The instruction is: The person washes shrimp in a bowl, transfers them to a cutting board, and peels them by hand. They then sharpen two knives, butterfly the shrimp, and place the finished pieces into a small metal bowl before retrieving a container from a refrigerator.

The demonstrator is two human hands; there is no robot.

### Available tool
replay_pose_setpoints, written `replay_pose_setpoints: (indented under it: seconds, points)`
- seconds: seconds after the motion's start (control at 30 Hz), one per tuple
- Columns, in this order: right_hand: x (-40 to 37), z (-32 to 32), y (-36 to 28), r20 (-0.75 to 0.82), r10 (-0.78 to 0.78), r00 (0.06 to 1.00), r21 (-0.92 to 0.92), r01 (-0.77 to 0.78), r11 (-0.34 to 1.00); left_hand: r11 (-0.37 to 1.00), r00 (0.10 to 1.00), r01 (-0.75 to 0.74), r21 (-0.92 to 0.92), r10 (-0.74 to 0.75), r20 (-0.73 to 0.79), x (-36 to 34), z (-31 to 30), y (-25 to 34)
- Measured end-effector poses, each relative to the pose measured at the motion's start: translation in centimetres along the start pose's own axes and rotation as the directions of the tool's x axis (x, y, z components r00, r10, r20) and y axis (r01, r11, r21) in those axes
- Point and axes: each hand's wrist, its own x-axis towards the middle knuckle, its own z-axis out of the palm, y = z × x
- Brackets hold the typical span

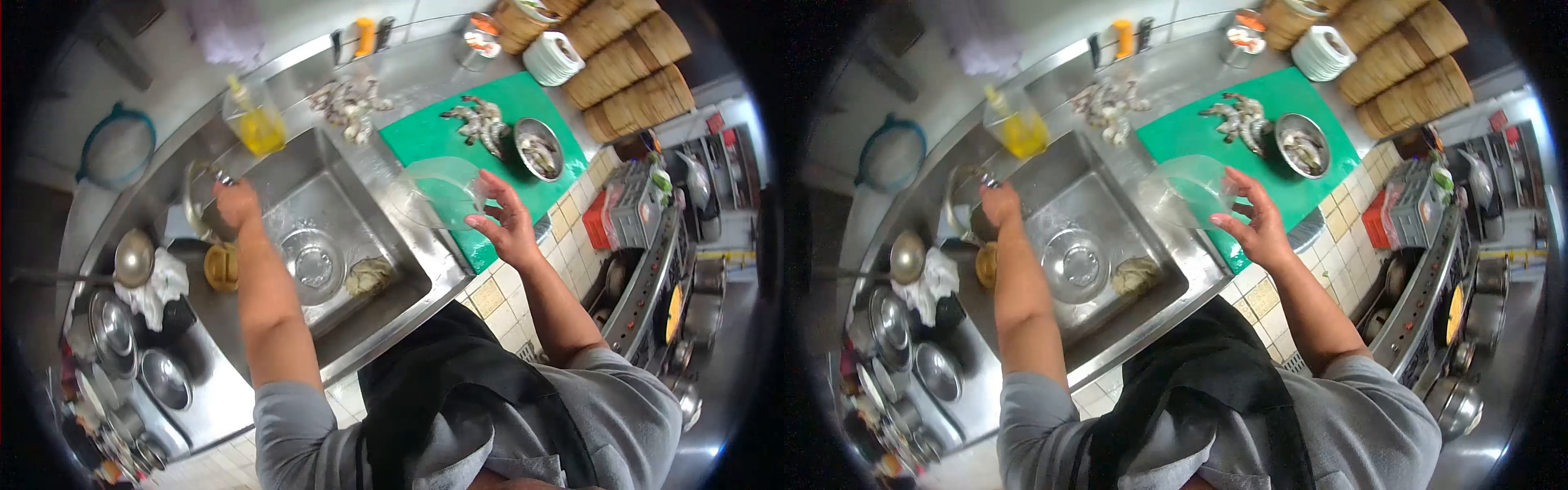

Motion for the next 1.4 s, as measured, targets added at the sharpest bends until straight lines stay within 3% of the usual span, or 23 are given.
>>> replay_pose_setpoints:
  seconds: [0.07,0.17,0.33,0.43,0.53,0.67,0.73,0.8,0.83,0.87,0.9,0.97,1.03,1.1,1.13,1.17,1.2,1.23,1.27,1.3,1.33,1.37,1.4]
  points:
    - [0.3,-0.8,-0.1,-0.033,0.006,0.999,0.012,-0.006,1.000,0.997,0.996,0.072,0.031,-0.074,0.057,-1.6,-2.3,1.7]
    - [0.7,-2.2,0.0,-0.059,0.008,0.998,0.057,-0.005,0.998,0.991,0.997,0.010,0.130,-0.019,0.069,-0.9,-2.6,0.6]
    - [2.5,-4.0,1.0,-0.140,-0.008,0.990,0.174,0.032,0.984,0.945,0.939,-0.290,0.153,0.251,0.234,2.0,-1.6,-3.5]
    - [5.8,-5.9,2.0,-0.188,-0.099,0.977,0.152,0.128,0.980,0.933,0.934,-0.270,0.239,0.193,0.301,0.7,-3.9,-2.0]
    - [9.8,-6.8,1.6,-0.211,-0.143,0.967,0.158,0.178,0.971,0.919,0.900,-0.369,0.142,0.315,0.300,0.4,-3.9,-3.1]
    - [16.7,-6.7,1.2,-0.217,0.040,0.975,0.263,0.019,0.965,0.844,0.848,-0.526,0.105,0.511,0.140,-0.2,-2.6,-6.3]
    - [21.2,-6.7,3.0,-0.199,0.104,0.975,0.282,-0.045,0.958,0.913,0.948,-0.209,-0.350,0.277,0.156,-2.4,-2.8,-9.4]
    - [25.3,-6.2,5.0,-0.168,0.163,0.972,0.258,-0.116,0.959,0.949,0.933,-0.317,0.001,0.311,0.181,-6.4,-2.6,-13.9]
    - [27.0,-5.9,6.0,-0.138,0.205,0.969,0.239,-0.169,0.956,0.981,0.893,-0.088,-0.170,0.153,0.423,-8.1,-2.3,-17.3]
    - [28.4,-5.6,7.1,-0.135,0.211,0.968,0.251,-0.172,0.952,0.981,0.879,-0.122,-0.150,0.177,0.442,-12.8,-5.5,-15.3]
    - [29.6,-5.4,8.1,-0.118,0.285,0.951,0.241,-0.251,0.937,0.967,0.861,0.002,-0.256,0.128,0.492,-15.9,-6.7,-16.4]
    - [31.1,-5.6,9.0,-0.100,0.366,0.925,0.237,-0.335,0.912,0.998,0.866,-0.052,-0.021,0.056,0.498,-20.5,-8.3,-19.4]
    - [31.7,-6.9,8.8,-0.079,0.346,0.935,-0.042,-0.350,0.936,0.991,0.783,0.098,0.094,-0.135,0.608,-23.2,-13.0,-17.3]
    - [30.5,-9.4,7.5,-0.086,0.208,0.974,-0.075,-0.214,0.974,0.931,0.883,0.201,-0.303,-0.038,0.467,-24.9,-14.8,-23.0]
    - [29.7,-11.0,6.1,-0.087,0.055,0.995,-0.117,-0.065,0.991,0.933,0.885,0.196,-0.302,-0.036,0.464,-25.7,-16.6,-20.8]
    - [27.9,-12.8,4.0,-0.092,0.052,0.994,-0.113,-0.062,0.992,0.734,0.903,0.386,-0.559,-0.179,0.390,-26.9,-19.8,-15.9]
    - [24.8,-15.0,1.8,0.005,0.024,1.000,0.103,-0.024,0.994,0.435,0.872,0.481,-0.761,-0.327,0.364,-27.6,-21.5,-13.0]
    - [22.5,-16.9,0.9,0.084,-0.020,0.996,0.314,-0.007,0.949,0.444,0.874,0.482,-0.756,-0.308,0.376,-27.8,-21.3,-13.2]
    - [21.2,-18.3,2.1,0.050,-0.010,0.999,0.312,-0.006,0.950,0.595,0.911,0.411,-0.691,-0.287,0.296,-27.6,-20.6,-14.3]
    - [19.8,-19.3,4.4,-0.113,-0.217,0.969,-0.286,0.178,0.942,0.727,0.945,0.326,-0.604,-0.241,0.221,-27.2,-19.7,-16.0]
    - [17.6,-20.4,7.0,-0.126,-0.432,0.893,-0.800,0.166,0.576,0.994,0.950,0.010,-0.106,0.023,0.313,-26.2,-18.5,-20.8]
    - [15.6,-21.3,8.9,-0.267,-0.297,0.917,-0.636,0.064,0.769,0.834,0.834,-0.434,0.341,0.229,0.502,-24.4,-16.4,-23.3]
    - [13.1,-22.2,10.4,-0.357,-0.209,0.911,-0.487,0.009,0.873,0.965,0.884,-0.239,0.113,0.168,0.436,-24.9,-15.6,-19.6]
